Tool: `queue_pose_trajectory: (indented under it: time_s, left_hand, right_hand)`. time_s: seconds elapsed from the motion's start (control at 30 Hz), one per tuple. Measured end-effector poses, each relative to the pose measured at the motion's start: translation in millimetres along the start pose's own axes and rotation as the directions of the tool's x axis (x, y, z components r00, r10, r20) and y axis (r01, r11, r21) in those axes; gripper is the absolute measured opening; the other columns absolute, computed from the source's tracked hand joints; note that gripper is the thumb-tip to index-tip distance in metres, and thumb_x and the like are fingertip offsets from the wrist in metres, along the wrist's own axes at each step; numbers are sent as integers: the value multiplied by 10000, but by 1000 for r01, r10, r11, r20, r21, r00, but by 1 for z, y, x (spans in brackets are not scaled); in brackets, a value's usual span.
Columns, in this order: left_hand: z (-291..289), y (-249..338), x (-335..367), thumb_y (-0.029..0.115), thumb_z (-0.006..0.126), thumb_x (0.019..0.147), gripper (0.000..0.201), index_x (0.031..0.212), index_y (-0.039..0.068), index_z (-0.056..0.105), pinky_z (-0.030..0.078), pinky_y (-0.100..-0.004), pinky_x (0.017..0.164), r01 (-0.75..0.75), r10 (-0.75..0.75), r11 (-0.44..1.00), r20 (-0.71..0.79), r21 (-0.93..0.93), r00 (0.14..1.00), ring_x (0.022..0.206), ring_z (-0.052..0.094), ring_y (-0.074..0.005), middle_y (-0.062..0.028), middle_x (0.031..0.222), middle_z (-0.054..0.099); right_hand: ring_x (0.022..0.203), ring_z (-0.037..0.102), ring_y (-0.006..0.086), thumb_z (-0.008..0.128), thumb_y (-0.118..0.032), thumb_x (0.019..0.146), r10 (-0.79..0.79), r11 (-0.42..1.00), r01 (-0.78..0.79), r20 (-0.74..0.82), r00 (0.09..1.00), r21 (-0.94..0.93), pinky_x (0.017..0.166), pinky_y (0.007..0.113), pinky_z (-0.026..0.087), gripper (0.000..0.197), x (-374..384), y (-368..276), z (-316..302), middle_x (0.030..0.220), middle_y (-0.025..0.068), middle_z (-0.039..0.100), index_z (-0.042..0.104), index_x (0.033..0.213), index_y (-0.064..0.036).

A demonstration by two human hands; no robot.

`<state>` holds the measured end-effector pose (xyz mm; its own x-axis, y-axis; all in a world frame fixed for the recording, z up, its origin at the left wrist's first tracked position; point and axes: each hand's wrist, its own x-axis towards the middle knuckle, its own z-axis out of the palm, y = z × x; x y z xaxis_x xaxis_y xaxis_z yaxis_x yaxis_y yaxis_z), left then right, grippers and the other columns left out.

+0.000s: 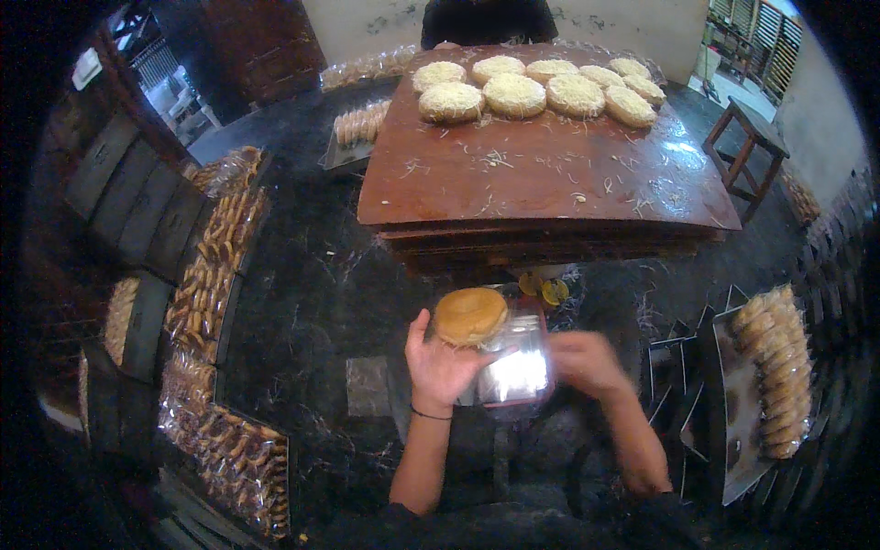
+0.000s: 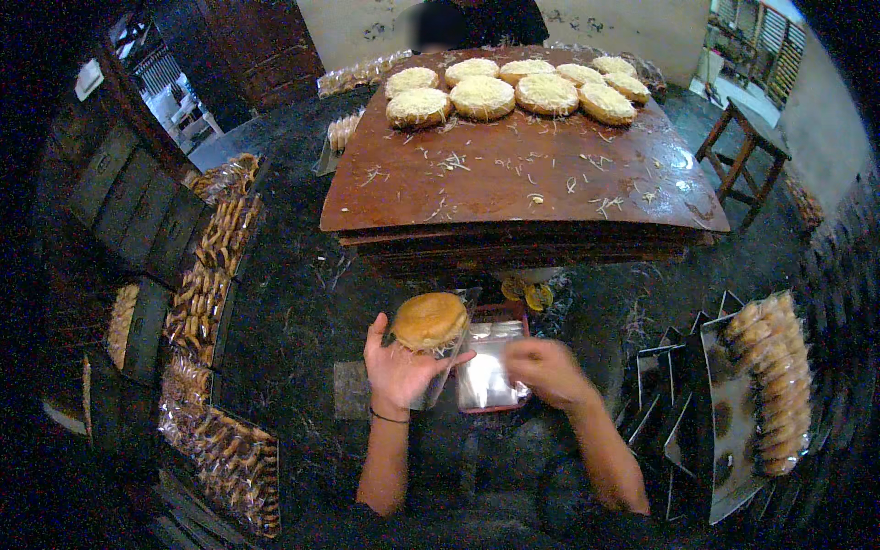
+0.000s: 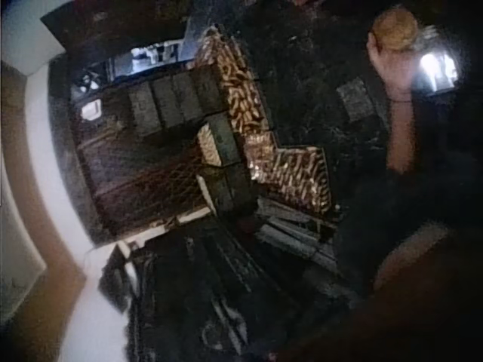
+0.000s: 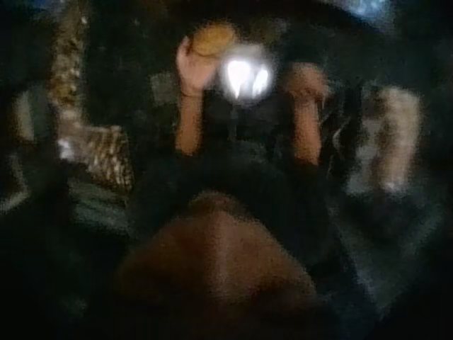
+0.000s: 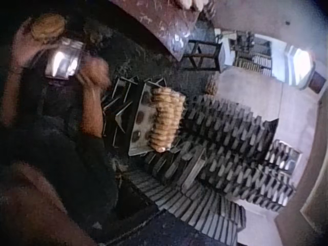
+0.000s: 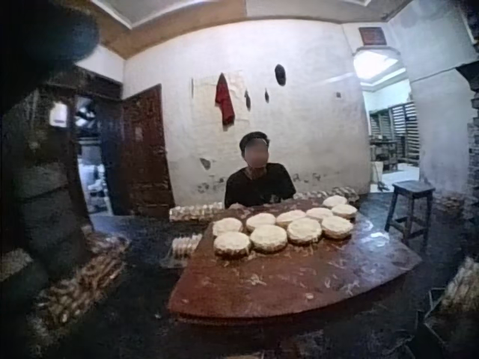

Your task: The person repeatedly picks up round bread rolls from a wooden table, places them into clear plastic bags, and arranges the packaged rolls on a metal tray. The task is performed by hand in a repetitive assembly-line manner.

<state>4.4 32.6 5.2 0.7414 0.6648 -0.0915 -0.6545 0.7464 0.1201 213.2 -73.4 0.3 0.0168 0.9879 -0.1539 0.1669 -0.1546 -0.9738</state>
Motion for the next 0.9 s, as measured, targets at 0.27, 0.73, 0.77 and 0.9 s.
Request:
queue_pose_trajectory:
  time_s: [0.27, 0.73, 0.77, 0.9]
  left_hand:
    - [24, -29, -13, 550, 367, 852, 716, 1327, 15, 331, 194, -621, 1011, 175, 0, 896, 393, -408, 920, 1263, 331, -348, -177, 1360, 374]
    - [-29, -103, 11, 79, 566, 865, 165, 1013, 14, 534, 442, -247, 773, 56, 73, 629, -130, 776, 989, 802, 539, -113, -66, 882, 599]
    - [-23, -108, 14, 87, 560, 871, 150, 1002, 16, 543, 443, -246, 770, 29, 112, 611, -122, 791, 986, 798, 542, -113, -67, 876, 600]
    - [-18, -119, 22, 57, 565, 863, 154, 1011, 22, 546, 448, -232, 742, -6, 107, 424, -44, 906, 993, 785, 549, -108, -63, 901, 596]
  right_hand:
    - [930, 576, 315, 695, -86, 669, -756, 546, 578, -59, 652, -607, 805, 410, 462, 297, -4, -66, 18, 972, 120, 611, 627, 957, -55]
    - [728, 578, 147, 479, -101, 910, 136, 789, 313, -648, 749, 528, 730, 274, 482, 105, -77, 43, -8, 820, 78, 594, 506, 859, -14]
    - [670, 535, 114, 498, -100, 900, 103, 904, 218, -682, 724, 369, 645, 246, 459, 79, -85, 51, -15, 779, 55, 567, 507, 887, -22]
    - [622, 499, 60, 519, -25, 848, 126, 870, 288, -745, 655, 400, 559, 191, 402, 133, -88, 38, -18, 716, 8, 544, 517, 981, -35]
